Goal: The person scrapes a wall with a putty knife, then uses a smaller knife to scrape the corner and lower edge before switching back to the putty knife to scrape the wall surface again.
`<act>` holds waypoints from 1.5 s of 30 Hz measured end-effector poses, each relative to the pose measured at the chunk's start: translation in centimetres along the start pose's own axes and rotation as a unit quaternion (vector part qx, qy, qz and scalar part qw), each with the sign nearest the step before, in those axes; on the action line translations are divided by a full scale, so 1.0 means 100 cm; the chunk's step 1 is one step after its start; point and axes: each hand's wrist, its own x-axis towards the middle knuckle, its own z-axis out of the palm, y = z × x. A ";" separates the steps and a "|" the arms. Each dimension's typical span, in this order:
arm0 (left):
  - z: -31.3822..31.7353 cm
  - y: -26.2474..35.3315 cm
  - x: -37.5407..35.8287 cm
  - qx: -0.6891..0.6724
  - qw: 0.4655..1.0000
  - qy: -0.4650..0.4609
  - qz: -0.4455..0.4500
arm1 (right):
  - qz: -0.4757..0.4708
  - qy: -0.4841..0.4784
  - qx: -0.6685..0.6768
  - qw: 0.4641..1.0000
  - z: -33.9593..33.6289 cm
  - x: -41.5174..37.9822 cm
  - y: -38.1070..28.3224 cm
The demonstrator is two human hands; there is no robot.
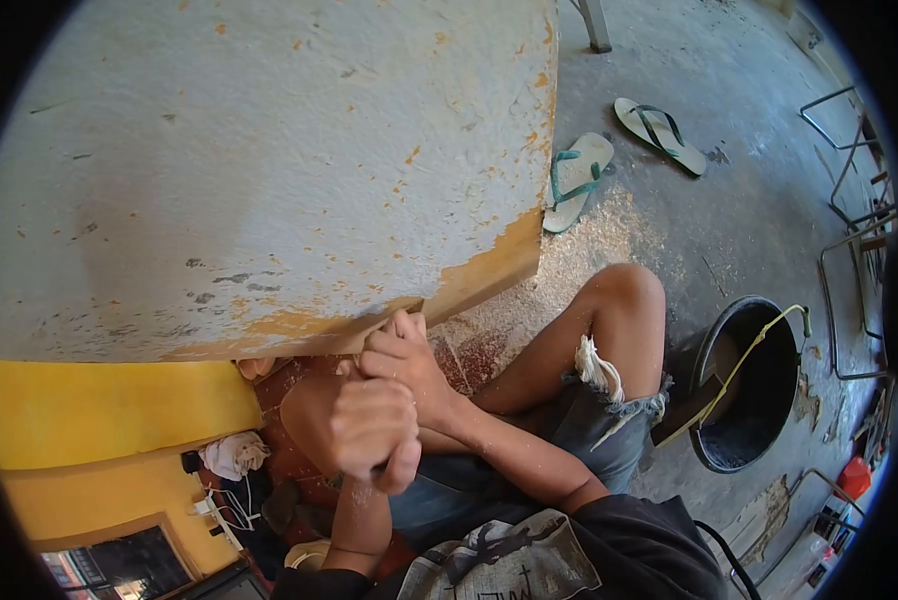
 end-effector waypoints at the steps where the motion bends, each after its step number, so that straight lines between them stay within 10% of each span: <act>1: -0.003 0.006 0.005 -0.032 0.999 -0.018 0.022 | -0.024 0.006 0.003 1.000 -0.005 0.006 -0.009; 45: -0.001 0.002 -0.005 0.043 0.999 -0.005 0.016 | -0.001 -0.007 0.033 0.999 -0.006 0.003 -0.009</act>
